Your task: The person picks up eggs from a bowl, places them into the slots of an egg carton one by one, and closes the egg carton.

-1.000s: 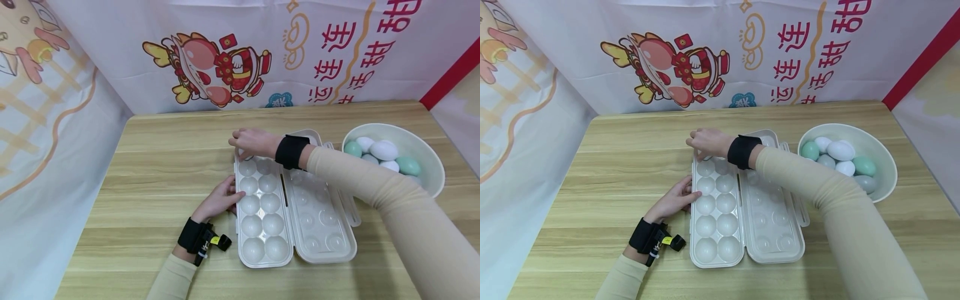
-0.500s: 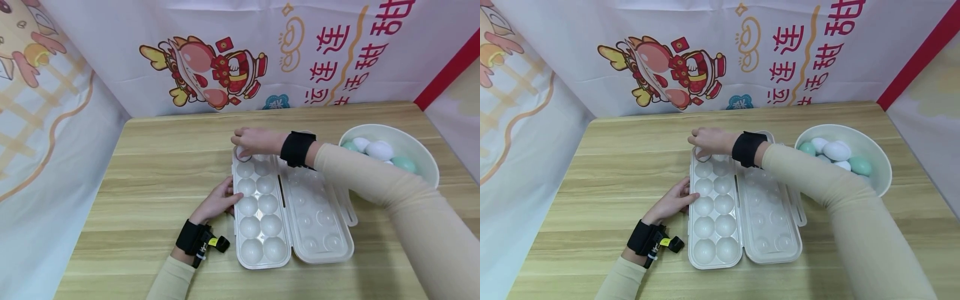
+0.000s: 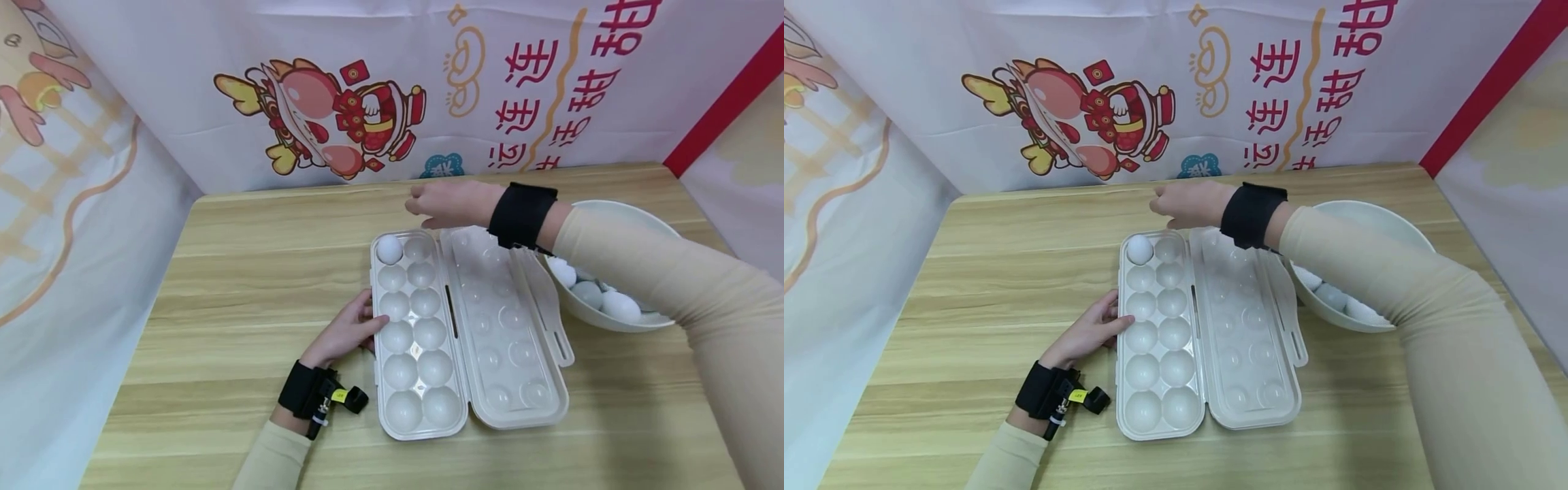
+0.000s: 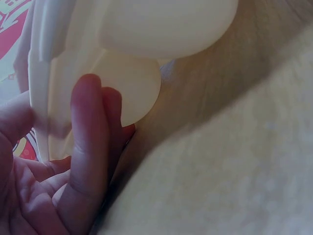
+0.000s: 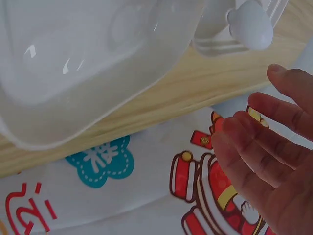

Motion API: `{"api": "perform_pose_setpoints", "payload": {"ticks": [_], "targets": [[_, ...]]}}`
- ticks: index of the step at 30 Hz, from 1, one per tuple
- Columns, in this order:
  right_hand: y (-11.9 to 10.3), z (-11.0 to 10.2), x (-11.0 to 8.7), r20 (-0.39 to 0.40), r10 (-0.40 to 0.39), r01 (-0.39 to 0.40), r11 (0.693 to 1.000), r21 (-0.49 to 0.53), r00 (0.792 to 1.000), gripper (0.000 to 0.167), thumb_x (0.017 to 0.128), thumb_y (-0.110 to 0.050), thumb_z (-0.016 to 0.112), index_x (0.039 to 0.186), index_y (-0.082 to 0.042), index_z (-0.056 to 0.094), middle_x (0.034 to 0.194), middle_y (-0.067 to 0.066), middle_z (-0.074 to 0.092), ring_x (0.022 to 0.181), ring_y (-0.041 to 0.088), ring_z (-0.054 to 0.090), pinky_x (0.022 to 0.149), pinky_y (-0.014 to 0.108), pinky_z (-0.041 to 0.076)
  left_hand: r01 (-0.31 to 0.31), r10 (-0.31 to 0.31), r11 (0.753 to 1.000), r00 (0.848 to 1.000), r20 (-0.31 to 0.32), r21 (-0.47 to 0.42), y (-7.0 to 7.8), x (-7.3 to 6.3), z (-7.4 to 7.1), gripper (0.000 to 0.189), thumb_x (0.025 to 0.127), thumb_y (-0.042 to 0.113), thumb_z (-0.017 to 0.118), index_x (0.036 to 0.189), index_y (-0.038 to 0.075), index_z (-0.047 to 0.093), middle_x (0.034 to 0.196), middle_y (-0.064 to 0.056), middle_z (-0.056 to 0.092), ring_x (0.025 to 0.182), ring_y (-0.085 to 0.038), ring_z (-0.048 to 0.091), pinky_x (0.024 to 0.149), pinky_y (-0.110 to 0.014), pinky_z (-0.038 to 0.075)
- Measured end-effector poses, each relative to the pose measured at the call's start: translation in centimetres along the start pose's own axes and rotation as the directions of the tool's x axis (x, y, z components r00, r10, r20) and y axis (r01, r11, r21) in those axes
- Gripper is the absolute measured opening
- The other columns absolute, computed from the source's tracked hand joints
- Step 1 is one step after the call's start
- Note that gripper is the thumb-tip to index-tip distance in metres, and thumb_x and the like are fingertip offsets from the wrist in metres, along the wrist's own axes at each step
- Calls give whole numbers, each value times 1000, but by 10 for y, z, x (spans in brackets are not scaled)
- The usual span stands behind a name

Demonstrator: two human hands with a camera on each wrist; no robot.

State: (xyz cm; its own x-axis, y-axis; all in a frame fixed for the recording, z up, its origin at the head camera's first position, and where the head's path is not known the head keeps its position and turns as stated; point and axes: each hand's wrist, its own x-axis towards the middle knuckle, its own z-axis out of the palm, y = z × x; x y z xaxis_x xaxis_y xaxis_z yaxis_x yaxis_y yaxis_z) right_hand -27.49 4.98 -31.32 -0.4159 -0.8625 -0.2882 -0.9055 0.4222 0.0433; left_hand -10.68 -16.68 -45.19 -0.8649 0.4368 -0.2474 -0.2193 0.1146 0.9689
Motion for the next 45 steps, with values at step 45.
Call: {"api": "perform_pose_setpoints", "payload": {"ticks": [45], "targets": [[101,35,-184,153,362,-392,878,274,919,41,84,-21,77,116,-2,60,96,9,63,82,24,56,71,39,57,1,-1,1000,1000,10,-2,0,1,1,58,99,13,55,149,9,26,107,-22,62,79,-29,67,60,-39,59]]}}
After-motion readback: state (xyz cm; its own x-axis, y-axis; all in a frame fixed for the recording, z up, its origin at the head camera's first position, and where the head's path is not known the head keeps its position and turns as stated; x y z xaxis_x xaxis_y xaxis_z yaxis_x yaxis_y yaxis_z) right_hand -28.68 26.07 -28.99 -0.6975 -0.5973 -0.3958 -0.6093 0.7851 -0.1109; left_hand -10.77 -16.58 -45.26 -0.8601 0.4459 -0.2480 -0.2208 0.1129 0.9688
